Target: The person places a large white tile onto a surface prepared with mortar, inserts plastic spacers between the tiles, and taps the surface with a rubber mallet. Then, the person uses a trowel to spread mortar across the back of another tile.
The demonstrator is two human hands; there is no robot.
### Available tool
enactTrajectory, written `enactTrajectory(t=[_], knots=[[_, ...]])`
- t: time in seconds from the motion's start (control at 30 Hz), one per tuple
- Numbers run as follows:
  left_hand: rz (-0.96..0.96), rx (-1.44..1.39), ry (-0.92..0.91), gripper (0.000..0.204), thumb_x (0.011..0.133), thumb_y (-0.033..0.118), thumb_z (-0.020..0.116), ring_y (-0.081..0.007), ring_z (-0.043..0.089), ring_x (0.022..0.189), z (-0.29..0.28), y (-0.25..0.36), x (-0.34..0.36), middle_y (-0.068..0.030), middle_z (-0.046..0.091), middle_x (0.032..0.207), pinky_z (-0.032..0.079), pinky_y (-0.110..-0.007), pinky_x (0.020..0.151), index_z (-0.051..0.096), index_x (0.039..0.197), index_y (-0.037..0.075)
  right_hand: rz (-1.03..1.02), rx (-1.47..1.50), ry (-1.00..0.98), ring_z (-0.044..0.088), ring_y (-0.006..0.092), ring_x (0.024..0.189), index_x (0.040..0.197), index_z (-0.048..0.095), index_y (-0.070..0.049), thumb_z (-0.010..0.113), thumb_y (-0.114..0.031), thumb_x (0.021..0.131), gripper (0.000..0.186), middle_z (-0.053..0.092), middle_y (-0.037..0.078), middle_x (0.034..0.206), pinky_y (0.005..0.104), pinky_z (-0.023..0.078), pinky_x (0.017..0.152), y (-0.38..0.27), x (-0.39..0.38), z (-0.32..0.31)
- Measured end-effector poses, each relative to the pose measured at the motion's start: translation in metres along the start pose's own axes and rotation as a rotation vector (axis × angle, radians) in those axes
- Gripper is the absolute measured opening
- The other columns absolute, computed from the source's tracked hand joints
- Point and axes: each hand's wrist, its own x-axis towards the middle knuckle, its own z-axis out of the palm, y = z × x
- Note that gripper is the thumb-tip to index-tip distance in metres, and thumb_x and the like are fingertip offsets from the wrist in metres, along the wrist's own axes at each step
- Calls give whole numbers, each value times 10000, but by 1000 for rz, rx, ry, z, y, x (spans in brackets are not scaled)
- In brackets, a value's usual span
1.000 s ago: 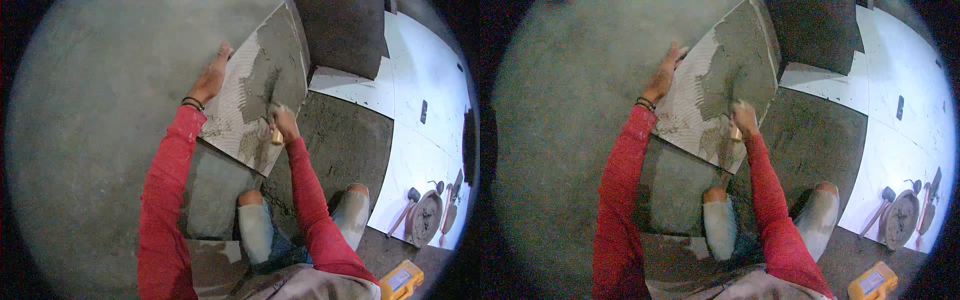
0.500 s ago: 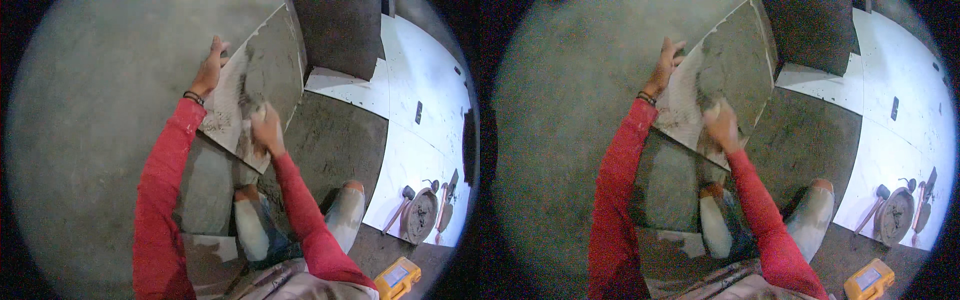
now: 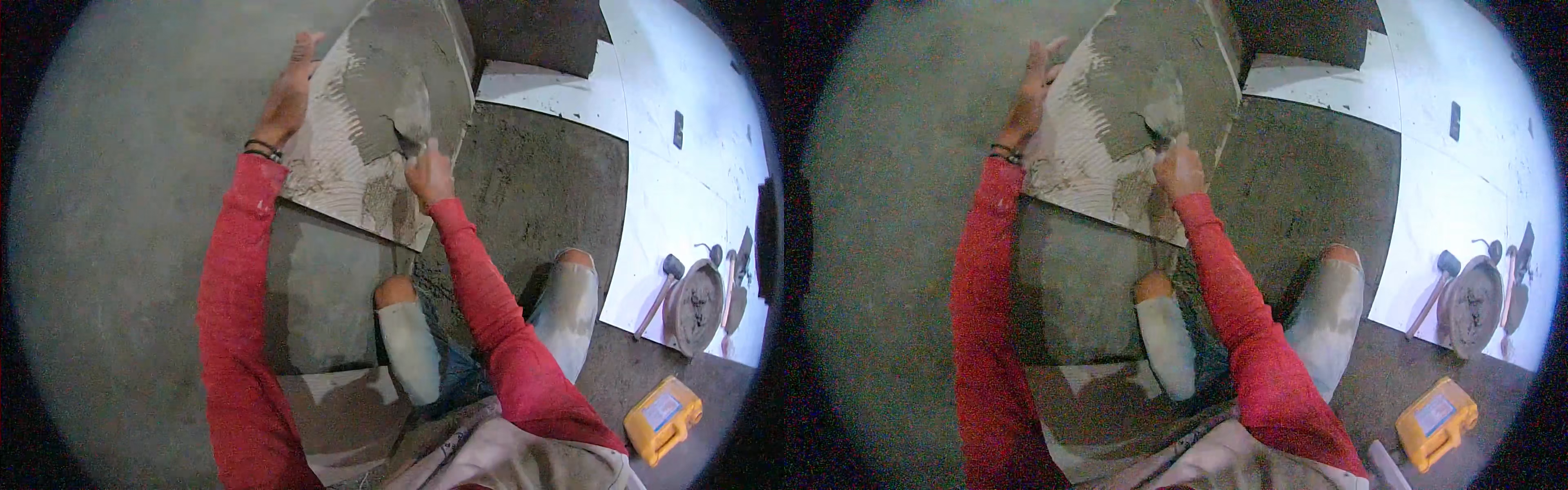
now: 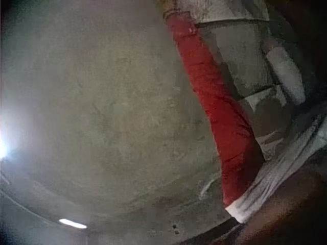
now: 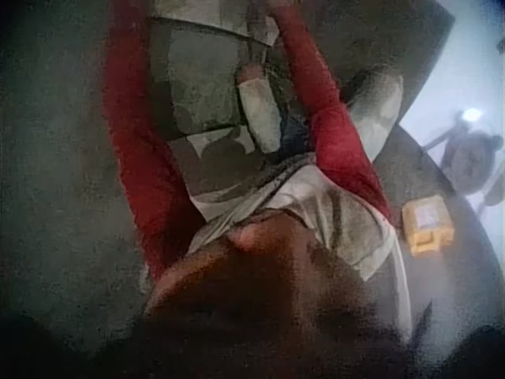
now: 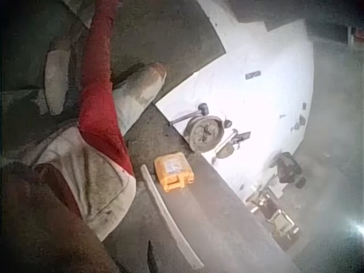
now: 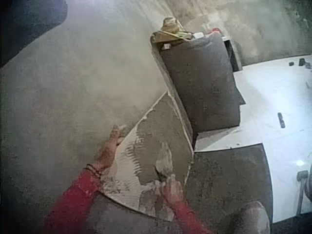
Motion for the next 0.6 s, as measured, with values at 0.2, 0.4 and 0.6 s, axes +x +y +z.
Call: enactTrajectory(t=[0.2, 0.4, 0.6], knots=[[6, -104, -65, 785, 931, 664, 158, -285, 414, 1289, 30, -2, 19, -204, 388, 1421, 270, -363, 1088, 322, 1441, 90, 268, 53, -10, 593, 474, 882, 1022, 547, 39, 597, -259, 791, 381, 603, 319, 891, 506, 474, 741, 125, -57, 58], [-9, -101, -60, 764, 936, 654, 193, -254, 437, 1263, -2, -8, -1, -205, 457, 1362, 279, -340, 1085, 321, 1442, 95, 81, 264, -199, 608, 389, 743, 932, 569, -14, 519, -242, 864, 243, 597, 240, 784, 475, 482, 653, 118, -196, 50], [-31, -193, -78, 766, 935, 644, 215, -265, 481, 1231, 16, 2, 20, -201, 455, 1368, 365, -372, 1044, 350, 1419, 67, 848, 916, -305, 535, 210, 461, 1011, 549, -74, 492, -213, 870, 206, 530, 78, 656, 375, 440, 373, 205, -106, 51]])
